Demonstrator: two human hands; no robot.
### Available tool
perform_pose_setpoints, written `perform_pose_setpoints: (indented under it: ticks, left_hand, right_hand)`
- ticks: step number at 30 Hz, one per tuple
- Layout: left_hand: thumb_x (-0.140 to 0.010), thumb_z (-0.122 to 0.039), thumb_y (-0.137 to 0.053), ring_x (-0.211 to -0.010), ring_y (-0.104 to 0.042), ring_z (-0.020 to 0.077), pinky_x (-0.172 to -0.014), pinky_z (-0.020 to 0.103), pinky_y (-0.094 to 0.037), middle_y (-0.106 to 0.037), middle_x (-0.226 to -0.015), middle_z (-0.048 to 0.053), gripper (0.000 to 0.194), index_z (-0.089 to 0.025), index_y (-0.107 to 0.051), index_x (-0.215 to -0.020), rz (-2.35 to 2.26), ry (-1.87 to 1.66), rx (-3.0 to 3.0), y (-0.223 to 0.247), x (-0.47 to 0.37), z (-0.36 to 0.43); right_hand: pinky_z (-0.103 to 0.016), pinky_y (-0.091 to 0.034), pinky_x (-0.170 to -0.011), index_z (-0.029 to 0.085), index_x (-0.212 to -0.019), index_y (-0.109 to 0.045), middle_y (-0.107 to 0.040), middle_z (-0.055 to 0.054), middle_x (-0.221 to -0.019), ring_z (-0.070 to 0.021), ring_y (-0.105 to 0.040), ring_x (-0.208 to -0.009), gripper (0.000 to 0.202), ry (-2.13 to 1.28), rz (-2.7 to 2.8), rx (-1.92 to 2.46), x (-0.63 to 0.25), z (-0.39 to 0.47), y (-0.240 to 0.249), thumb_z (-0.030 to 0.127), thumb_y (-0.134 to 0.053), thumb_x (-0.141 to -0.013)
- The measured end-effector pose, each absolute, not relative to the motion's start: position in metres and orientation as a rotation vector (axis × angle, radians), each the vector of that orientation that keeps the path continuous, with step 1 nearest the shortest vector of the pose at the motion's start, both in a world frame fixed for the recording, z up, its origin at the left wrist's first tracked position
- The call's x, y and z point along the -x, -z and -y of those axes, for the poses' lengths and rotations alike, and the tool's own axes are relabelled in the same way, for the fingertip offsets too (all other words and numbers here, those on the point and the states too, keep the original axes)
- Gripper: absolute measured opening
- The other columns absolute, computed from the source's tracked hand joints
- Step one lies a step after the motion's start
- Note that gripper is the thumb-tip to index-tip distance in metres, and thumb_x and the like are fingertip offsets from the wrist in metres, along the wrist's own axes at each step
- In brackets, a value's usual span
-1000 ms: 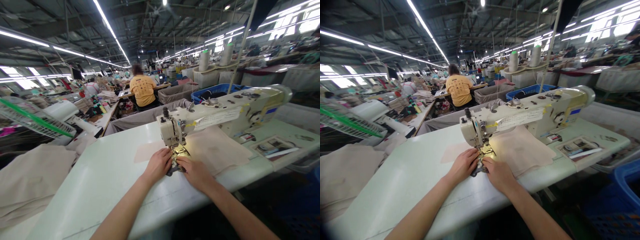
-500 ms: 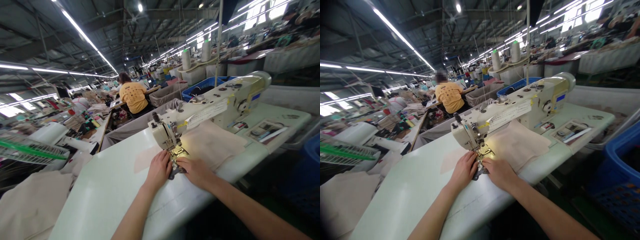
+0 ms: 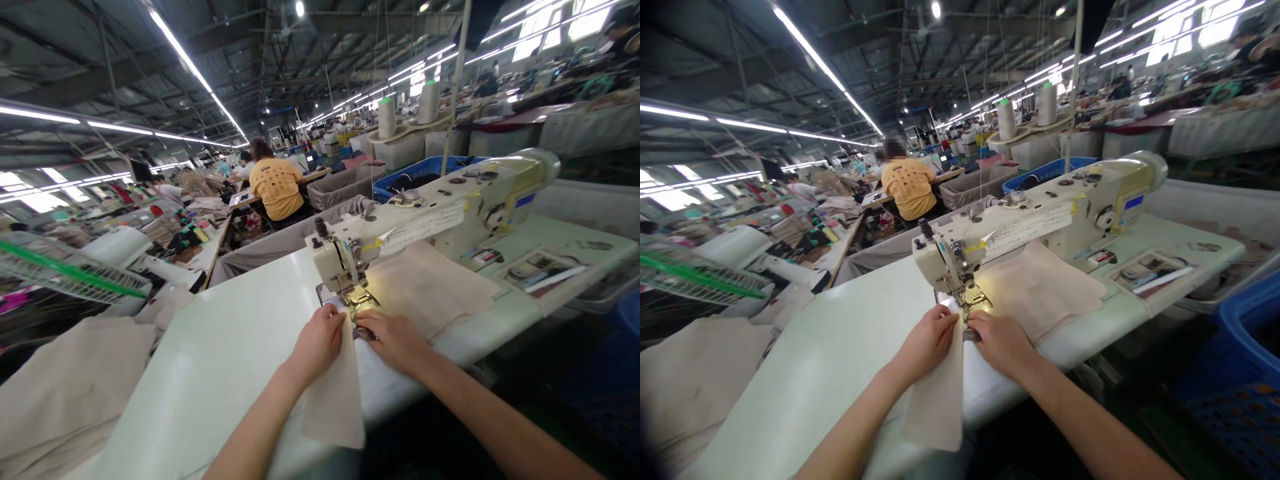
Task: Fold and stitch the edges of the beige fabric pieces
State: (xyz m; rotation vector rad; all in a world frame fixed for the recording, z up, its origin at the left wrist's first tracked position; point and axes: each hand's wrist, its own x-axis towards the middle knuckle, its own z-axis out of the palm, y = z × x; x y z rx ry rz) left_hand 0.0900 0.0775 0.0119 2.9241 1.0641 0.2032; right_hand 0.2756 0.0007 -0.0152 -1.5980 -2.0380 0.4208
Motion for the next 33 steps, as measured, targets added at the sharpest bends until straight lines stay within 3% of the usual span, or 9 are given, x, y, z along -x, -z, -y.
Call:
perform_pose_setpoints:
  ticks: [3, 6, 12, 23, 33]
  left_hand:
    - [-0.096, -0.015, -0.049, -0.097, -0.060, 0.0232, -0.083, 0.035, -0.055, -0.062, -0.108, 0.008, 0.023, -0.019, -0.063, -0.114, -1.024, -0.185, -2.949, -0.009, -0.093, -0.069]
    - [-0.095, -0.015, -0.051, -0.103, -0.057, 0.0261, -0.085, 0.039, -0.055, -0.061, -0.119, 0.010, 0.028, -0.019, -0.059, -0.122, -1.124, -0.217, -2.984, -0.005, -0.099, -0.066]
    - [-0.097, -0.015, -0.050, -0.105, -0.057, 0.0268, -0.092, 0.041, -0.055, -0.064, -0.117, 0.010, 0.024, -0.014, -0.062, -0.117, -1.078, -0.259, -2.946, -0.003, -0.104, -0.070]
    - [-0.095, -0.014, -0.051, -0.102, -0.061, 0.0249, -0.094, 0.041, -0.055, -0.070, -0.114, 0.009, 0.020, -0.015, -0.066, -0.108, -0.893, -0.516, -2.913, 0.006, -0.099, -0.079]
    - [-0.094, -0.014, -0.054, -0.102, -0.061, 0.0250, -0.092, 0.041, -0.056, -0.070, -0.116, 0.010, 0.019, -0.015, -0.067, -0.108, -0.976, -0.424, -2.971, 0.002, -0.101, -0.081]
  right_hand:
    - [-0.034, -0.052, -0.094, 0.020, -0.120, -0.069, -0.064, -0.008, -0.133, -0.0247, -0.066, -0.111, 0.027, -0.409, 2.079, 1.599, -0.274, 0.005, 0.015, 0.025, -0.056, -0.097]
    - [-0.035, -0.054, -0.091, 0.020, -0.123, -0.067, -0.062, -0.008, -0.138, -0.0256, -0.067, -0.109, 0.030, -0.412, 2.113, 1.667, -0.274, 0.007, 0.013, 0.021, -0.056, -0.095]
    - [-0.036, -0.051, -0.099, 0.019, -0.125, -0.066, -0.059, -0.006, -0.142, -0.0260, -0.063, -0.117, 0.041, -0.420, 2.137, 1.654, -0.279, 0.002, 0.012, 0.008, -0.054, -0.087]
    - [-0.035, -0.051, -0.097, 0.019, -0.120, -0.068, -0.061, -0.007, -0.139, -0.0255, -0.064, -0.116, 0.036, -0.407, 2.119, 1.652, -0.278, 0.001, 0.014, 0.009, -0.054, -0.088]
    - [-0.034, -0.050, -0.098, 0.019, -0.119, -0.068, -0.062, -0.006, -0.138, -0.0251, -0.063, -0.118, 0.038, -0.380, 2.136, 1.653, -0.278, -0.007, 0.011, 0.006, -0.053, -0.087]
